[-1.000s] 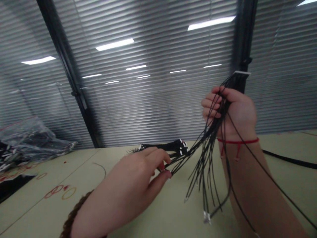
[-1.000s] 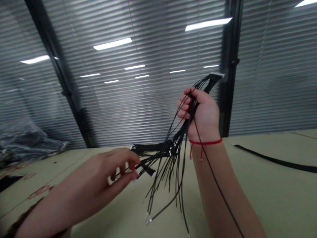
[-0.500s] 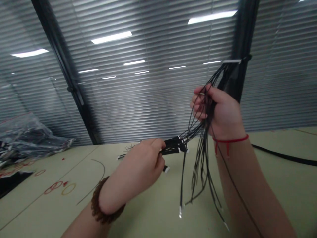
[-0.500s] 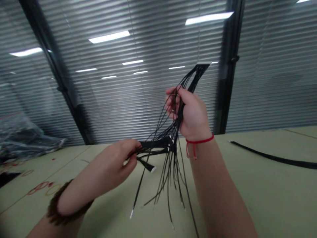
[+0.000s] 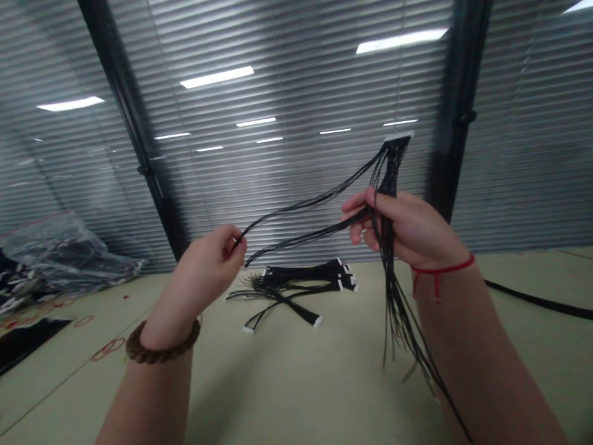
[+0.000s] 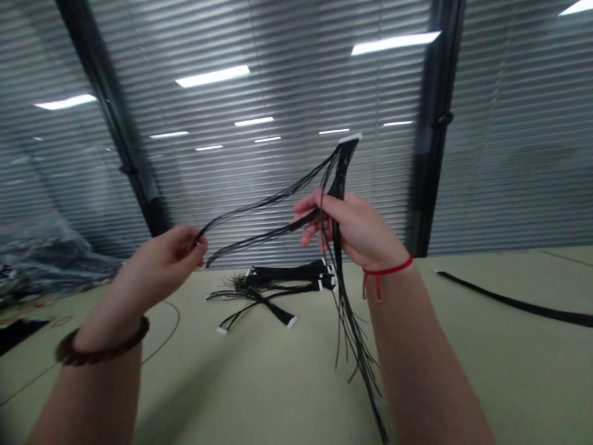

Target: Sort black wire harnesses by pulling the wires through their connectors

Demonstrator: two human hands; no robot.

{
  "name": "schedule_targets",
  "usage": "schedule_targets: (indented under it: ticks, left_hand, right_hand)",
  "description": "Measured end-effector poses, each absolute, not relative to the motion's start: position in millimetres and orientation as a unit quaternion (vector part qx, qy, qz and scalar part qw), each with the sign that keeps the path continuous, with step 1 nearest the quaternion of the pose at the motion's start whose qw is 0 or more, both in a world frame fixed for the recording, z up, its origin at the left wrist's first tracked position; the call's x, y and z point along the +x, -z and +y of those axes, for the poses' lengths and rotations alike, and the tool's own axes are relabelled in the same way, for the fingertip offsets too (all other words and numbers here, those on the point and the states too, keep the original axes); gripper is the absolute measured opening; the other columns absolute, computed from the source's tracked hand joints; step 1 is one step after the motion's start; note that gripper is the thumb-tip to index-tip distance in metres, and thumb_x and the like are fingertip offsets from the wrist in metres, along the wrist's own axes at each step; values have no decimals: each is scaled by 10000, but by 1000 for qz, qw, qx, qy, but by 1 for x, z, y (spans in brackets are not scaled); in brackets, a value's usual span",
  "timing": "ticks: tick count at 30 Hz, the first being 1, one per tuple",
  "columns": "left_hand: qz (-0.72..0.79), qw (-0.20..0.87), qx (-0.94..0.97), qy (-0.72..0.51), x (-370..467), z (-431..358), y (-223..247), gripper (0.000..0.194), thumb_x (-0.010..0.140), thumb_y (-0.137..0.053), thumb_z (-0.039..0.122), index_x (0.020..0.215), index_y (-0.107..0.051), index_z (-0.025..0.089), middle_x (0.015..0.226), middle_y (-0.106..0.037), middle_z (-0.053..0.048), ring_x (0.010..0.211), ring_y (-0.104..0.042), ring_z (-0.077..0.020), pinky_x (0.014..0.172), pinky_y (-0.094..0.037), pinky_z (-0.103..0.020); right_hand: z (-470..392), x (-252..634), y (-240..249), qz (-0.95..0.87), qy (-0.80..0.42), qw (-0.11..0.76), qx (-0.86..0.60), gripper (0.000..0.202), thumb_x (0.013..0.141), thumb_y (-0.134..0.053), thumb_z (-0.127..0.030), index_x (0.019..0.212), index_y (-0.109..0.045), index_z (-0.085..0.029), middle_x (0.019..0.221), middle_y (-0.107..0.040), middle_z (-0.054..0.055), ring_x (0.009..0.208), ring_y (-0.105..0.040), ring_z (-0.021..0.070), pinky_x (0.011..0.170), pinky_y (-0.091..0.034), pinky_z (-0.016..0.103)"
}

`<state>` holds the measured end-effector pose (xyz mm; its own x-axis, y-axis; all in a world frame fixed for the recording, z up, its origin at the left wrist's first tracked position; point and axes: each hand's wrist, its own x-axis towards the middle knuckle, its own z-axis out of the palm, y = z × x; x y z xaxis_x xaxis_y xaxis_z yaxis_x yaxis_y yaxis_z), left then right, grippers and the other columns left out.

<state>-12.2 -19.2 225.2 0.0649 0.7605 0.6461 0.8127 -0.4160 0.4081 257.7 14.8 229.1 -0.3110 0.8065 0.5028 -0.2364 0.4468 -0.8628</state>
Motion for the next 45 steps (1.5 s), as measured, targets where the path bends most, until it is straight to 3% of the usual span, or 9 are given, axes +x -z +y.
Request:
schedule_targets:
  ticks: [5, 10, 17, 28, 30, 32, 36, 42, 45]
  left_hand:
    - [-504, 53, -803, 312, 16, -19, -211, 56, 754, -505, 170, 758, -549, 204, 583, -515, 36, 540, -451, -139, 519, -300, -264]
    - [-380, -233, -829, 337, 33, -27, -205, 153, 858, -465, 273, 820, -578, 176, 714, -592, -7, 566, -498, -116, 502, -381, -232]
    - [-280, -518, -722, 363, 18, -31, -214, 155, 871, -502, 297, 786, -528, 170, 491, -375, 80, 404, -388, -62, 413, -314, -183]
    - [-350, -315, -750, 464, 35, -36, -209, 154, 861, -533, 237, 1001, -482, 199, 717, -553, 17, 524, -493, -86, 461, -401, -189]
    - [-328, -364, -733, 471, 33, -38, -213, 33, 870, -499, 212, 864, -517, 185, 596, -482, 41, 468, -431, -65, 431, -338, -168]
    - [-277, -499, -690, 445, 27, -42, -217, 110, 850, -495, 203, 743, -504, 180, 514, -333, 74, 386, -274, -38, 369, -218, -156]
    - [-177, -665, -607, 396, 18, -50, -224, 116, 822, -502, 236, 725, -537, 184, 476, -142, 109, 334, -63, -20, 314, -82, -162]
    - [-209, -596, -587, 508, 24, -50, -226, 42, 658, -540, 181, 677, -550, 217, 623, -399, 10, 464, -347, -92, 313, -226, -173]
    - [-240, -489, -591, 595, 28, -42, -221, 212, 639, -577, 90, 765, -543, 256, 796, -500, 14, 566, -438, -88, 415, -360, -167]
  right_hand:
    - [13, 227, -222, -723, -497, 432, -208, 285, 883, -510, -381, 810, -577, -114, 800, -654, 72, 593, -630, 117, 429, -472, 181]
    - [11, 211, -218, -793, -510, 285, -175, 292, 889, -504, -364, 763, -557, -106, 650, -598, 16, 521, -578, 80, 483, -474, 181]
    - [13, 221, -219, -809, -517, 247, -130, 166, 894, -496, -286, 844, -508, -128, 680, -628, 20, 590, -603, 92, 551, -482, 202]
    - [9, 220, -219, -834, -494, 217, -112, 123, 868, -524, -248, 822, -504, -136, 688, -613, 9, 614, -592, 93, 581, -473, 216]
    - [9, 221, -220, -835, -493, 217, -112, 138, 868, -525, -256, 815, -507, -129, 676, -605, 8, 594, -581, 89, 578, -471, 218]
    - [9, 222, -221, -834, -489, 229, -114, 155, 866, -535, -269, 823, -514, -121, 650, -592, -1, 565, -554, 72, 545, -444, 193]
    - [9, 222, -222, -829, -486, 254, -111, 184, 863, -555, -290, 823, -530, -112, 637, -588, -5, 560, -528, 57, 503, -397, 161]
    - [7, 222, -222, -815, -493, 288, -96, 242, 898, -504, -325, 791, -542, -111, 697, -617, 24, 593, -544, 60, 555, -431, 173]
    - [7, 222, -221, -808, -501, 298, -93, 211, 894, -508, -310, 844, -547, -108, 730, -625, 28, 587, -552, 61, 544, -439, 173]
